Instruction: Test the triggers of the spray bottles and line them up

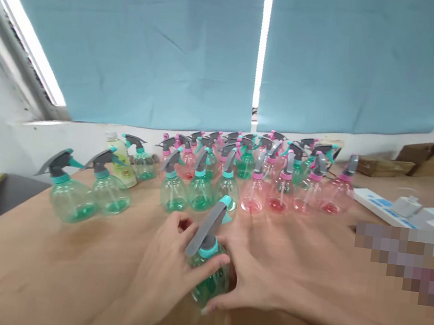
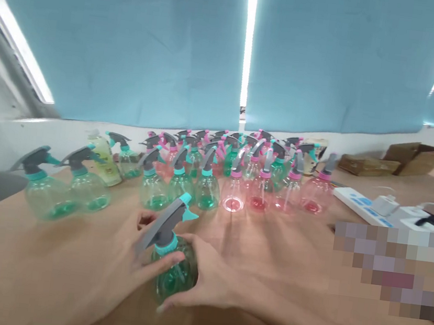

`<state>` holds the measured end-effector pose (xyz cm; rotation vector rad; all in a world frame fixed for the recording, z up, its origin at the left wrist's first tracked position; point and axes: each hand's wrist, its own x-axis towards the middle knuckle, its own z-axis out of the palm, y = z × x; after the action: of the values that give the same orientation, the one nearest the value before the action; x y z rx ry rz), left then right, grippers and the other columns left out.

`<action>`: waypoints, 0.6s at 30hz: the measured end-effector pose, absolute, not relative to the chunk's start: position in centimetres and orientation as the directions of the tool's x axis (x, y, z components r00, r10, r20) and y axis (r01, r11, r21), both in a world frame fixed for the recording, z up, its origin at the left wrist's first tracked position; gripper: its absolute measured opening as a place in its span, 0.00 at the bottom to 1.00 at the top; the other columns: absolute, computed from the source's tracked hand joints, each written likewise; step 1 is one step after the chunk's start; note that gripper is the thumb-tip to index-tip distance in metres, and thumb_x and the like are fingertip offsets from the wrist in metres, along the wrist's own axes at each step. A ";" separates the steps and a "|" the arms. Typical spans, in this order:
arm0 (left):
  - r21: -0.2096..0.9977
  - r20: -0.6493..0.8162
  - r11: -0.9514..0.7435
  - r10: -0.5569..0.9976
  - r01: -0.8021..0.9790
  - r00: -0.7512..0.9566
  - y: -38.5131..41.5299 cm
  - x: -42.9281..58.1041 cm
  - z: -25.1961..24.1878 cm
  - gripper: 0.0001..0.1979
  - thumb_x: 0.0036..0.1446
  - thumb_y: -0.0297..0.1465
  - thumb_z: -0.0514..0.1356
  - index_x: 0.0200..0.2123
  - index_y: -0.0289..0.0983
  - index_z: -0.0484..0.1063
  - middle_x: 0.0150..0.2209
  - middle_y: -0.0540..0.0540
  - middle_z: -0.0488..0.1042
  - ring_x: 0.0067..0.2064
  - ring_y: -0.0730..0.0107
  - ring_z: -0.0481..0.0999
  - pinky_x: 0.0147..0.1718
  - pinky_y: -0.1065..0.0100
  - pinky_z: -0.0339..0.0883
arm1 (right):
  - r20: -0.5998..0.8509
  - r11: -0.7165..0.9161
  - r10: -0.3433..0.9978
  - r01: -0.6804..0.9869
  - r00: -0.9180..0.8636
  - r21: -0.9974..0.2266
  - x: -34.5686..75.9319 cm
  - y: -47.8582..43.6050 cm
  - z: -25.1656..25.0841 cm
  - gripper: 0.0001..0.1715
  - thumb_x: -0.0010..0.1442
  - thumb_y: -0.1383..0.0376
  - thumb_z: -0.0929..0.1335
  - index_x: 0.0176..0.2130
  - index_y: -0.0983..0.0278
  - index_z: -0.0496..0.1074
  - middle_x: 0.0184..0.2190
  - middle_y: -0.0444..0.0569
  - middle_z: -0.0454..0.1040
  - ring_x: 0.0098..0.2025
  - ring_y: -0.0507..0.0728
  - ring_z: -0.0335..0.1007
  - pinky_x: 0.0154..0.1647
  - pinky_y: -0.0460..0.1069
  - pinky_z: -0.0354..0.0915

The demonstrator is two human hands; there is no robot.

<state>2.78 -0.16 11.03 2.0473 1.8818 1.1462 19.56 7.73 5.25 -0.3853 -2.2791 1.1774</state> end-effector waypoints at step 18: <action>0.752 0.438 -0.408 0.896 0.517 0.070 8.3 6.0 11.9 0.04 0.55 0.35 0.57 0.35 0.44 0.69 0.28 0.51 0.71 0.31 0.65 0.73 0.29 0.65 0.69 | 0.378 0.596 0.439 -0.050 -0.815 -0.801 21.1 14.0 4.6 0.59 0.39 0.55 0.80 0.63 0.60 0.54 0.58 0.54 0.64 0.61 0.66 0.60 0.61 0.59 0.60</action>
<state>6.01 8.31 11.93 1.9557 1.4030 1.2812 21.14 13.98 4.62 -0.3068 -2.2716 1.1639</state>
